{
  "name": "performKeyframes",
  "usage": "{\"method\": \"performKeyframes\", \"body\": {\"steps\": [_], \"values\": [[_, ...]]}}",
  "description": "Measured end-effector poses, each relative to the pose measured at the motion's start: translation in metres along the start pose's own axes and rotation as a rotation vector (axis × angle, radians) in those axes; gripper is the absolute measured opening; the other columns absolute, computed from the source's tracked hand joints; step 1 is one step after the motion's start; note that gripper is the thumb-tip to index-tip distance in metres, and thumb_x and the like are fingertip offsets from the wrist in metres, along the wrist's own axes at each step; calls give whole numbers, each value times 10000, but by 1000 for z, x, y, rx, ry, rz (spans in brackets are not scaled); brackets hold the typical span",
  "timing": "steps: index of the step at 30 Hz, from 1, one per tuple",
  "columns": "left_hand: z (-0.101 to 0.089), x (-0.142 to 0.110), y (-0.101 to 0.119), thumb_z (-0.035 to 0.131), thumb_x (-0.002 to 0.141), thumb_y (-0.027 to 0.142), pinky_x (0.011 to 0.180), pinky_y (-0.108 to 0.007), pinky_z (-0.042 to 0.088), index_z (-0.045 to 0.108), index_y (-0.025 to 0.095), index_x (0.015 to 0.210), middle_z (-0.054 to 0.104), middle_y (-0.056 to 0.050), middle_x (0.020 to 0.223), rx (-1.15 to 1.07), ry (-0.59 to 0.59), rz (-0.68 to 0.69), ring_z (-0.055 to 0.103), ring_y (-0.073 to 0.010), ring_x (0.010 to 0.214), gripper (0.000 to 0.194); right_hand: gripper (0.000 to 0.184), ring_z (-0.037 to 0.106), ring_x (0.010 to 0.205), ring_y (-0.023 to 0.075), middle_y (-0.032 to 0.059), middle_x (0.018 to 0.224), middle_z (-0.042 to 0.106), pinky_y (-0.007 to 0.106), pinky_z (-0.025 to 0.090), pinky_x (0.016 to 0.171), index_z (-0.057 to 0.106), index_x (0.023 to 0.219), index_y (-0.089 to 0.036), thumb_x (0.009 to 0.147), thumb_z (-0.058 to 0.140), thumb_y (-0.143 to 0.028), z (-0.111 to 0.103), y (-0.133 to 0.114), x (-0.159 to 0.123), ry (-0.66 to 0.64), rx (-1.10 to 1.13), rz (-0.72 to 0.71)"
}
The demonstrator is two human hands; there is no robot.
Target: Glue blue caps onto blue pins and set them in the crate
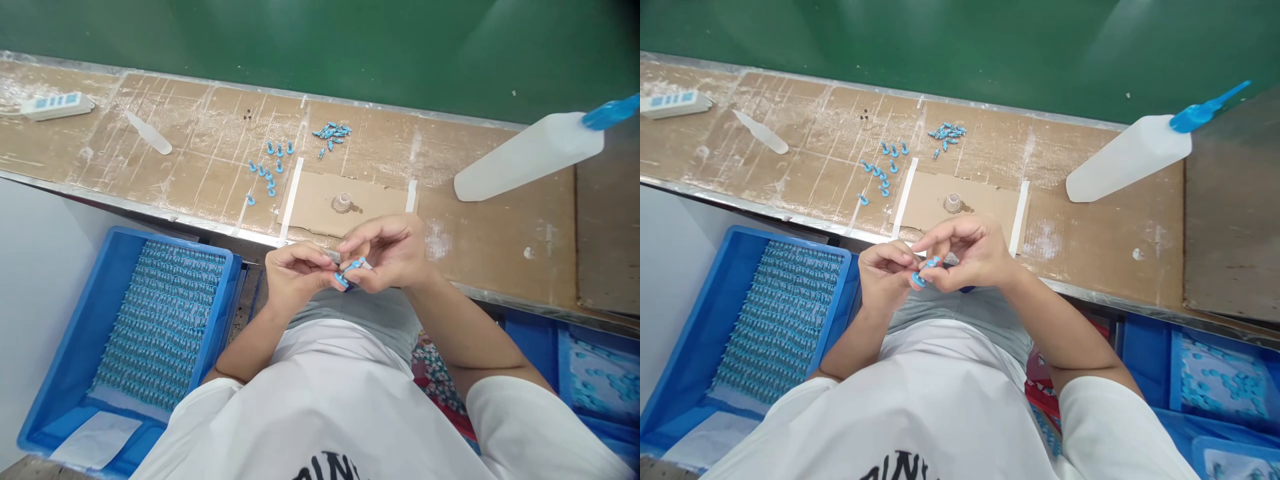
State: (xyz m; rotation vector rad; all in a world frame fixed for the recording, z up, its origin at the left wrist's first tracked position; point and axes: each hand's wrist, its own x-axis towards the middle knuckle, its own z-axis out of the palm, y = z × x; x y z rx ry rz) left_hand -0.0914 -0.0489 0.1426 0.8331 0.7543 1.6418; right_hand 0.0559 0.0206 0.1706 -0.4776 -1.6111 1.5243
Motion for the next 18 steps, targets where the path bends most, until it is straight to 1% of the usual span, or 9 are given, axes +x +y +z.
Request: {"method": "performKeyframes", "body": {"steps": [2,4,7,9,11,13,16,18], "values": [[1,2,-2,901,548,160,598,-218,572,768,229,769,690,-2,720,32,1,34,678,-114,654,267,185,636,501,121,-9,613,697,211,529,460,746,782,-231,636,851,-275,-4,-6,3,26,-30,27],[2,3,-4,875,604,170,623,-247,587,778,247,812,692,-8,757,53,-9,61,682,-122,679,242,204,655,519,122,-16,626,700,201,538,465,760,827,-240,648,854,-271,-10,-13,6,43,-70,81],[4,3,-5,828,677,162,634,-283,608,780,265,868,699,-14,793,99,-28,101,694,-139,699,222,243,688,545,147,-12,644,714,214,573,477,769,898,-239,675,853,-284,-14,-26,8,2,-127,213],[5,1,-3,817,692,164,632,-289,618,778,260,881,709,-21,811,142,-26,133,704,-152,719,215,245,701,565,163,4,675,729,233,593,494,770,896,-221,678,855,-295,-14,-36,9,-24,-119,272],[7,-1,-1,810,706,185,636,-287,625,773,244,881,718,-27,835,157,-1,129,714,-157,727,188,256,710,589,175,20,707,740,256,610,520,767,898,-207,684,852,-318,-12,-45,10,-42,-88,312],[10,-5,1,785,745,220,625,-277,628,764,234,894,725,-25,841,104,20,63,719,-150,698,151,257,712,601,180,29,726,743,273,619,539,761,888,-201,695,843,-348,-11,-53,11,-65,-78,331],[14,-9,1,727,812,282,571,-248,619,743,227,893,732,-10,784,-42,-10,-138,716,-135,626,99,214,693,585,163,20,707,732,263,600,518,749,822,-201,730,811,-384,-11,-61,14,-110,-148,317],[16,-11,0,731,807,325,545,-232,610,729,208,870,729,-7,738,-86,-26,-246,708,-131,590,133,196,673,573,149,5,677,717,250,576,495,741,788,-206,751,794,-391,-12,-64,15,-130,-199,283]]}}
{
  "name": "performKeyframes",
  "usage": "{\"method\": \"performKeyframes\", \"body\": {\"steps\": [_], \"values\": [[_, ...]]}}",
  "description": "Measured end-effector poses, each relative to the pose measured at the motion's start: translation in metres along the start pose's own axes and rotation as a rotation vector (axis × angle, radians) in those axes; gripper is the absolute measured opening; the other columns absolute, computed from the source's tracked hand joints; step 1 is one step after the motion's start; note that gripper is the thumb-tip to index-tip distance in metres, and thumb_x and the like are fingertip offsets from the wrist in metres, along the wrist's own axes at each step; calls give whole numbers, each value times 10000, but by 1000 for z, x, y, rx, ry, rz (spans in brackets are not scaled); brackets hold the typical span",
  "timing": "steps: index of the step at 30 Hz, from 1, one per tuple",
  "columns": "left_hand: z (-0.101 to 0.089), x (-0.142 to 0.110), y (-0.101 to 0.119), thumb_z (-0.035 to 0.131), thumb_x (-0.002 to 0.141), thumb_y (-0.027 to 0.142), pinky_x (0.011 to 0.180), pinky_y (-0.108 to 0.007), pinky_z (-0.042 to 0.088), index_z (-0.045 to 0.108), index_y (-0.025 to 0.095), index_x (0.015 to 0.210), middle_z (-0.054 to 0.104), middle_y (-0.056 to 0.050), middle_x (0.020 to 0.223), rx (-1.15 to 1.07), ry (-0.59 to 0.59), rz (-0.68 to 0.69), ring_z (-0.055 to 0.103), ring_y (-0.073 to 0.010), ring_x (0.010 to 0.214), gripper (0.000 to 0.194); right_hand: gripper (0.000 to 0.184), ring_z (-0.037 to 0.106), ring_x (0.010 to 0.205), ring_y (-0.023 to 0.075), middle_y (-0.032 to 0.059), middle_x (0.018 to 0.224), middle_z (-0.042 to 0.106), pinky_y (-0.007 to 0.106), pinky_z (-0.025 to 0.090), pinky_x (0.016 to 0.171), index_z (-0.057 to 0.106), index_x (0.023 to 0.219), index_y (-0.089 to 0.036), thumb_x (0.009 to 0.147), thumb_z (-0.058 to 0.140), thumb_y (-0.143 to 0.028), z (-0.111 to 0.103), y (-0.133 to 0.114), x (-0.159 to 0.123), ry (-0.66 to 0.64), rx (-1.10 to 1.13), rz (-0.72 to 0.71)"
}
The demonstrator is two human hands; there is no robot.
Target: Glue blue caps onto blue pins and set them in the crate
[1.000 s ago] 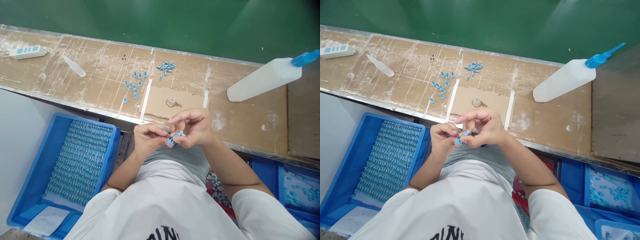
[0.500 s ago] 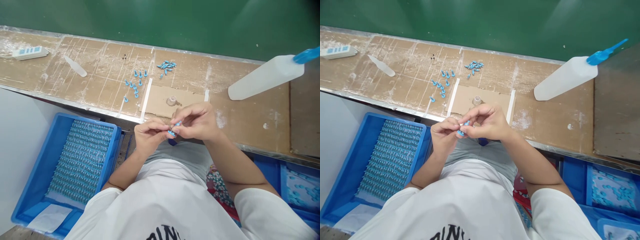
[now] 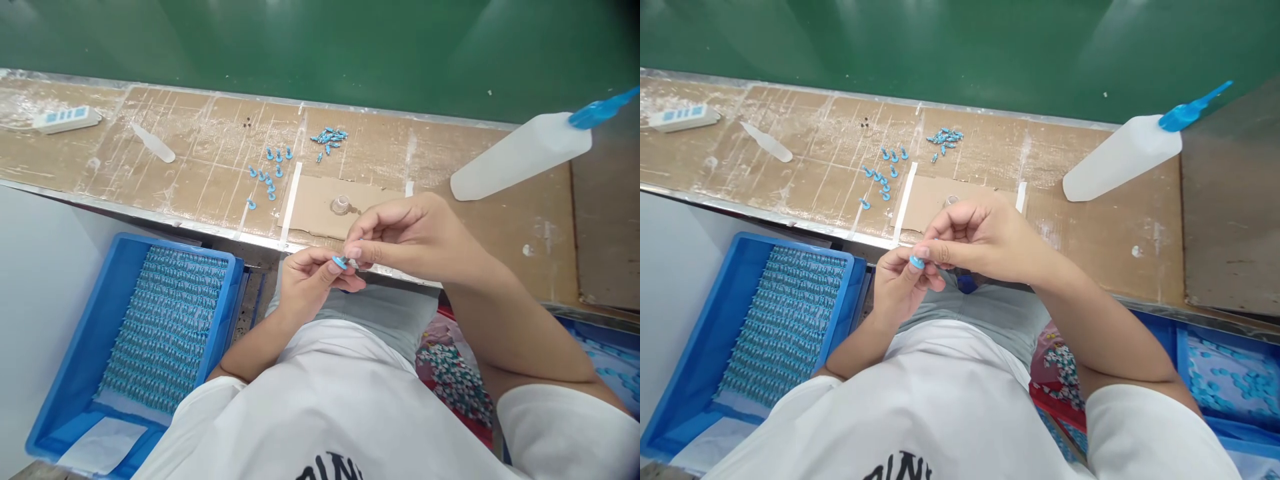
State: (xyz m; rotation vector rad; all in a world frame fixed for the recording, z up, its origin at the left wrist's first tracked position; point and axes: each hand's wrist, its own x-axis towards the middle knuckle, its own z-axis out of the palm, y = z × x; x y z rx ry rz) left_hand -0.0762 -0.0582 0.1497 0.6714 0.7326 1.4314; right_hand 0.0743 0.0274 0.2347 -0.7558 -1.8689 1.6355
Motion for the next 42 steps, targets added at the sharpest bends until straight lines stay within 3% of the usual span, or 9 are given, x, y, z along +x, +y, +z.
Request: {"method": "performKeyframes", "body": {"steps": [2,7,10,16,21,26,29,35,42], "values": [[1,0,-1,758,776,343,533,-223,604,722,196,877,728,-13,748,3,16,-13,704,-129,581,181,187,664,579,149,-1,667,710,251,565,494,739,782,-212,755,791,-390,-1,-1,-1,-15,-21,-25],[1,-2,3,785,742,210,585,-230,624,742,226,918,706,-14,869,49,16,190,723,-132,674,181,188,663,591,162,3,687,721,269,558,504,746,768,-225,693,839,-371,0,2,-6,-5,-51,-32],[-1,-4,5,764,756,154,647,-245,635,752,235,931,697,-16,893,72,-1,255,731,-142,753,193,163,663,605,157,3,720,729,265,548,522,740,826,-230,750,798,-362,2,4,-9,-20,-136,-84],[-4,-5,5,739,780,147,593,-268,635,754,249,941,687,-13,896,21,-74,207,721,-144,701,192,86,672,641,144,9,766,739,245,533,554,724,888,-223,828,725,-284,-2,2,-10,-116,-176,-120],[-6,-5,1,720,799,147,562,-239,614,750,270,998,688,-20,936,47,-96,194,710,-129,698,235,125,693,666,152,3,815,753,252,562,573,731,953,-238,829,715,-243,-8,2,-10,-194,-178,-125],[-9,-7,-2,761,747,101,724,-231,596,762,281,999,693,-21,924,297,94,486,677,-118,843,310,153,698,651,141,-27,806,758,243,564,578,746,935,-274,793,755,-217,-4,5,-14,-27,-319,-247],[-9,-9,0,707,788,72,746,-238,584,754,271,1045,694,-35,955,455,108,607,669,-121,869,328,182,700,657,138,-36,831,764,238,557,588,743,945,-291,784,765,-210,1,9,-17,65,-471,-341],[-4,-11,3,696,769,16,781,-273,588,722,261,1125,693,-47,1022,634,110,733,678,-138,899,433,173,691,663,119,-23,811,752,214,529,602,708,956,-247,804,734,-167,11,12,-24,160,-683,-425],[-1,-12,10,699,744,-31,750,-256,595,729,258,1101,703,-37,979,718,83,799,700,-133,864,461,202,662,677,115,2,788,718,212,521,623,676,964,-209,809,688,-80,17,17,-26,157,-612,-482]]}}
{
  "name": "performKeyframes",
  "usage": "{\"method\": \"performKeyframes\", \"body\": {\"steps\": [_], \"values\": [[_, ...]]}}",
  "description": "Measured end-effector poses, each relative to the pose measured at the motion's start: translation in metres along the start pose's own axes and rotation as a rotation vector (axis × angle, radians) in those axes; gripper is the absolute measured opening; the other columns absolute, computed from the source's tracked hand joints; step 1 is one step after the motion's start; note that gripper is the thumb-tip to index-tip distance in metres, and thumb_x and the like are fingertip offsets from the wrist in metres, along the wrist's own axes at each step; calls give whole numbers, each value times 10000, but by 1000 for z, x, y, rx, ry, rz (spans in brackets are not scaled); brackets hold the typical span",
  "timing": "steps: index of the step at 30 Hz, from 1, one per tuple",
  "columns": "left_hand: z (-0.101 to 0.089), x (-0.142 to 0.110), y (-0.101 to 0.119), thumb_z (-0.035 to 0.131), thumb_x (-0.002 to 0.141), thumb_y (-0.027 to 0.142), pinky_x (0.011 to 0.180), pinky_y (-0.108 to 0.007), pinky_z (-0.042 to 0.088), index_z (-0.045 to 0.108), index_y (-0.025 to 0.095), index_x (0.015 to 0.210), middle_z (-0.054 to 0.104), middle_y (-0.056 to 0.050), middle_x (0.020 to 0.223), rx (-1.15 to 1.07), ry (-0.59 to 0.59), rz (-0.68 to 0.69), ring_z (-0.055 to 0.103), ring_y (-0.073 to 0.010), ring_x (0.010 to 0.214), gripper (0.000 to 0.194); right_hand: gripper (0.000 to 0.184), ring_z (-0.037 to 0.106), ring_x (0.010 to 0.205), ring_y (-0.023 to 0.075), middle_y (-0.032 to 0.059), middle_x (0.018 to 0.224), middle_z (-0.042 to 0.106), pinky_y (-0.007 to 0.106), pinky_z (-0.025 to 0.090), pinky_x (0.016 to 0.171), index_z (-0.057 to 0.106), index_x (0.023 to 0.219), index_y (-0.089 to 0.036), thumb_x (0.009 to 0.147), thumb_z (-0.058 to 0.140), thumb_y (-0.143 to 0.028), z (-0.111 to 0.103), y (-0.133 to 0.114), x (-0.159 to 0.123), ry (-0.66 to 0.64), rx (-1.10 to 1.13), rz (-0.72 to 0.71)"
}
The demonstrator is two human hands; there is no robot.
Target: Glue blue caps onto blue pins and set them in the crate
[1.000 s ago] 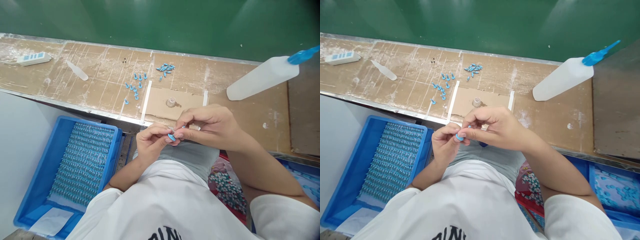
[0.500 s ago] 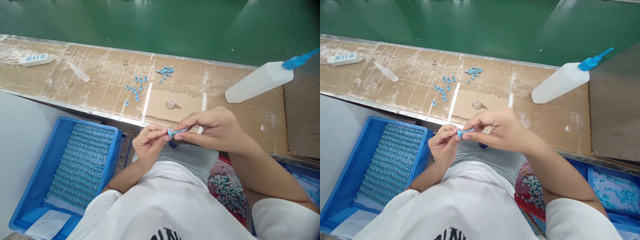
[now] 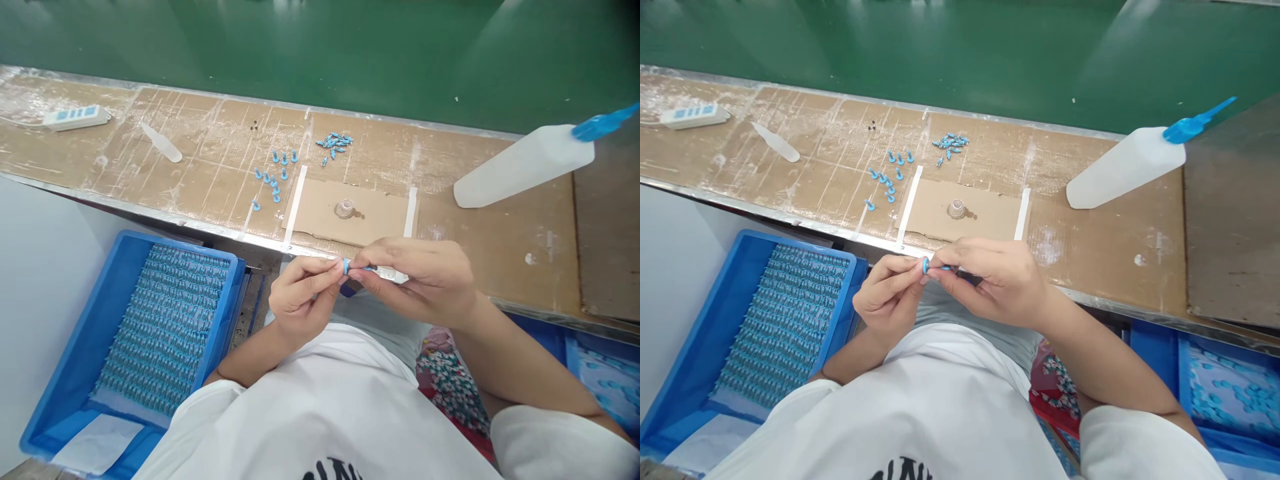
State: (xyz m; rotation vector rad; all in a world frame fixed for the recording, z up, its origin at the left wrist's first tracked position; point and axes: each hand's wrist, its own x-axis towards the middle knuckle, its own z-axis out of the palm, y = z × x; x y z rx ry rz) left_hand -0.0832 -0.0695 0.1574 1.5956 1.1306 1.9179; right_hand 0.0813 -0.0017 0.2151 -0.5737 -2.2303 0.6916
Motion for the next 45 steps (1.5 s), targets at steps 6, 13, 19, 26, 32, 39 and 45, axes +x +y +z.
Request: {"method": "performKeyframes", "body": {"steps": [6,13,19,26,32,39,45], "values": [[1,1,2,695,761,-9,736,-256,602,723,277,1103,703,-28,967,19,-2,28,701,-131,858,447,231,641,663,122,21,769,698,223,514,609,667,995,-182,798,692,-62,2,2,-4,34,36,-42],[0,0,-2,696,754,-18,757,-266,596,729,257,1103,707,-38,982,-10,-15,19,699,-141,876,446,199,663,682,129,23,796,712,222,532,636,675,991,-206,823,686,-101,2,3,-4,39,20,-28],[3,-1,-13,683,835,141,814,-278,591,709,266,1157,712,-49,1023,-189,21,-219,683,-148,941,347,198,700,796,152,23,900,738,243,550,719,686,1010,-247,834,685,-158,-4,9,2,-11,-12,-52],[11,-4,-22,717,813,208,684,-257,620,745,274,1062,670,-35,1025,-450,-12,-468,678,-139,883,259,179,700,824,153,26,949,741,259,560,735,688,1027,-262,866,650,-194,-9,16,3,-125,-43,-13],[12,1,-23,772,742,114,778,-246,587,752,277,1016,677,-19,956,-313,89,-261,672,-120,909,319,453,709,846,158,40,1046,733,274,593,804,650,1192,-231,758,780,-212,-1,13,-4,19,181,217],[5,-3,-29,797,712,119,709,-238,596,715,310,1106,711,-10,1008,-103,96,-58,695,-132,890,445,233,732,802,188,38,883,760,292,625,735,742,891,-218,694,847,-283,29,2,-4,326,594,627],[8,-6,-30,819,673,99,695,-227,590,736,306,1047,717,-1,967,-167,172,-111,691,-119,857,435,385,737,758,179,34,861,763,284,635,688,722,957,-223,620,892,-297,41,4,-4,386,794,715]]}}
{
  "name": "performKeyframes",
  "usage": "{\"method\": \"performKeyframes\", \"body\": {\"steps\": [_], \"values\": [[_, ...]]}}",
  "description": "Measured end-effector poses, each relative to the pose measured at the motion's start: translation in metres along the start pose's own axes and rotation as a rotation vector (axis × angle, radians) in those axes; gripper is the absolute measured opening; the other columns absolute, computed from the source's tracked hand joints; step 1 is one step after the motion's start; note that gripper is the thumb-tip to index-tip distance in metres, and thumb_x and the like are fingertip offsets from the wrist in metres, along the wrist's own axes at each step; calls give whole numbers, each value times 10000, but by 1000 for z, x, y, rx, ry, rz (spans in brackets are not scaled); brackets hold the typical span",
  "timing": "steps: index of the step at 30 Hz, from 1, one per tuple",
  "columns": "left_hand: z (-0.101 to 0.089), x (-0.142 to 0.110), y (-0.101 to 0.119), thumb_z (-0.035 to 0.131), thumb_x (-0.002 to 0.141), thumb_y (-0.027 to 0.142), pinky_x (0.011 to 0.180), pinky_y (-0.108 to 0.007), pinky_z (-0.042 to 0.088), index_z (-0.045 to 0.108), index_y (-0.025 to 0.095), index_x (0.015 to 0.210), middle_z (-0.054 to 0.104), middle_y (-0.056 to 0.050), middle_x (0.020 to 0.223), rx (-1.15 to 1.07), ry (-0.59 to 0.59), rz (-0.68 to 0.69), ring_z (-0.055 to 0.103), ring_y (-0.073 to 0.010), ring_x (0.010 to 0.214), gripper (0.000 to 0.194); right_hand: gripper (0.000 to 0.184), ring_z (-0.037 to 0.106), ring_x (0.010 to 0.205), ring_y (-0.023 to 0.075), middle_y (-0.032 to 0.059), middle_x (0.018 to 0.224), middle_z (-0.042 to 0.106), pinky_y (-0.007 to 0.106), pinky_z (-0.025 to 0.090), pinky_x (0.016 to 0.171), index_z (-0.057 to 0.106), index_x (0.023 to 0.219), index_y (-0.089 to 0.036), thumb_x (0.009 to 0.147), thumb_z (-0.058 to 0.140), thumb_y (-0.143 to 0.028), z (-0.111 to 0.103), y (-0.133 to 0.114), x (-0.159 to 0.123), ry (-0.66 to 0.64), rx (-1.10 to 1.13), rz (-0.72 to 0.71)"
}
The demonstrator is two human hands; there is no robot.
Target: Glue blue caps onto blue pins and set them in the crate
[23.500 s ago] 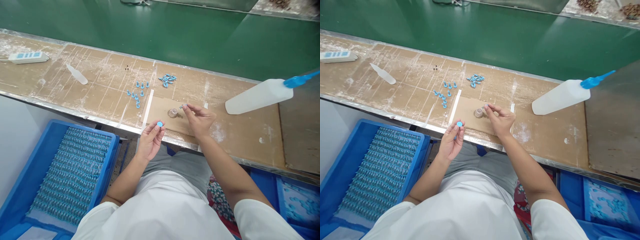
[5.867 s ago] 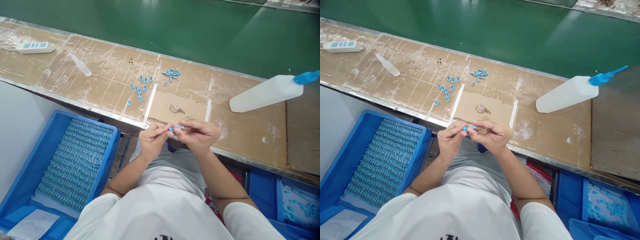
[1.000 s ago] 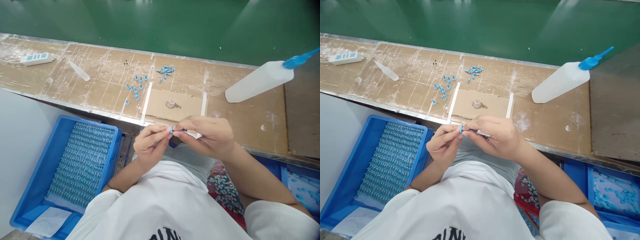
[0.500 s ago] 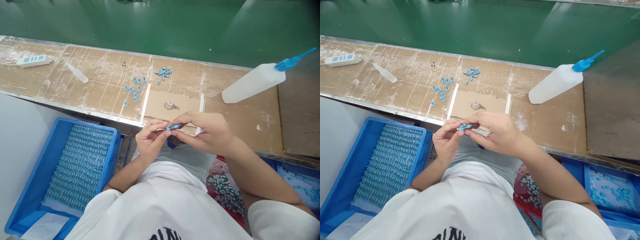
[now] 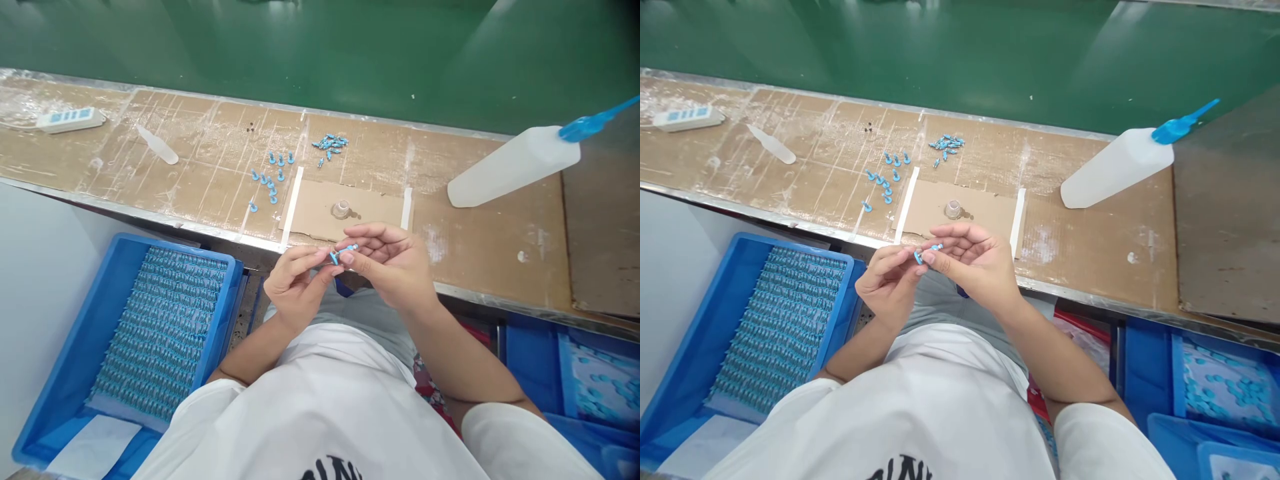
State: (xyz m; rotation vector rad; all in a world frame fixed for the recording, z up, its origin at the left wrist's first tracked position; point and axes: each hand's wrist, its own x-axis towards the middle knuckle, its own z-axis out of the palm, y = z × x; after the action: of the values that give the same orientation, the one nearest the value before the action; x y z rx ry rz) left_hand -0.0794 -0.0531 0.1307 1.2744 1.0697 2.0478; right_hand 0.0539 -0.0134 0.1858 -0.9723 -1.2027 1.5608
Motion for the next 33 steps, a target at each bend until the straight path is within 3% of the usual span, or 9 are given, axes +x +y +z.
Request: {"method": "performKeyframes", "body": {"steps": [4,8,12,16,21,25,29,33], "values": [[2,-1,1,848,665,212,687,-242,594,761,307,953,712,2,885,-272,-12,-308,696,-116,805,316,435,736,731,189,17,761,748,297,635,682,715,948,-224,572,916,-308,-2,4,-2,42,10,13],[2,0,3,883,605,304,650,-237,592,758,277,773,684,24,764,-505,-60,-606,694,-107,732,211,456,722,646,178,-3,685,728,270,627,608,717,954,-221,553,924,-282,-6,0,-5,-27,-8,68],[3,1,5,903,566,296,600,-211,579,706,226,685,641,37,707,-634,-111,-729,676,-87,666,241,476,713,600,165,-9,647,723,250,625,594,734,936,-219,507,939,-229,-4,-10,-9,-67,-20,100],[4,-1,7,897,575,254,485,-213,552,682,230,662,616,53,693,-722,-141,-713,642,-86,597,234,341,705,564,171,-4,630,721,267,627,552,742,851,-222,557,912,-256,1,-15,-13,-97,-10,146],[4,0,11,895,572,221,562,-276,605,694,242,648,623,58,692,-698,-121,-706,641,-83,587,216,356,680,505,164,-1,613,715,252,606,491,736,799,-212,507,932,-259,1,-14,-13,-109,5,161],[1,2,9,907,546,210,602,-250,598,725,245,655,655,42,700,-620,-77,-705,657,-84,630,215,381,696,535,179,-1,628,716,272,618,522,727,833,-213,521,934,-281,-4,-8,-10,-95,-5,130],[-4,-1,10,837,670,173,678,-240,596,778,274,802,698,6,814,-430,-47,-523,678,-102,762,177,425,690,533,157,-25,631,709,244,606,527,714,902,-221,538,931,-255,-1,1,-9,16,-5,39],[-5,-12,22,674,849,200,835,-321,603,747,270,1075,690,-61,1064,-186,-36,-321,671,-170,987,247,384,715,598,164,-29,647,707,259,626,590,703,963,-235,627,887,-256,16,9,-13,164,-21,-84]]}}
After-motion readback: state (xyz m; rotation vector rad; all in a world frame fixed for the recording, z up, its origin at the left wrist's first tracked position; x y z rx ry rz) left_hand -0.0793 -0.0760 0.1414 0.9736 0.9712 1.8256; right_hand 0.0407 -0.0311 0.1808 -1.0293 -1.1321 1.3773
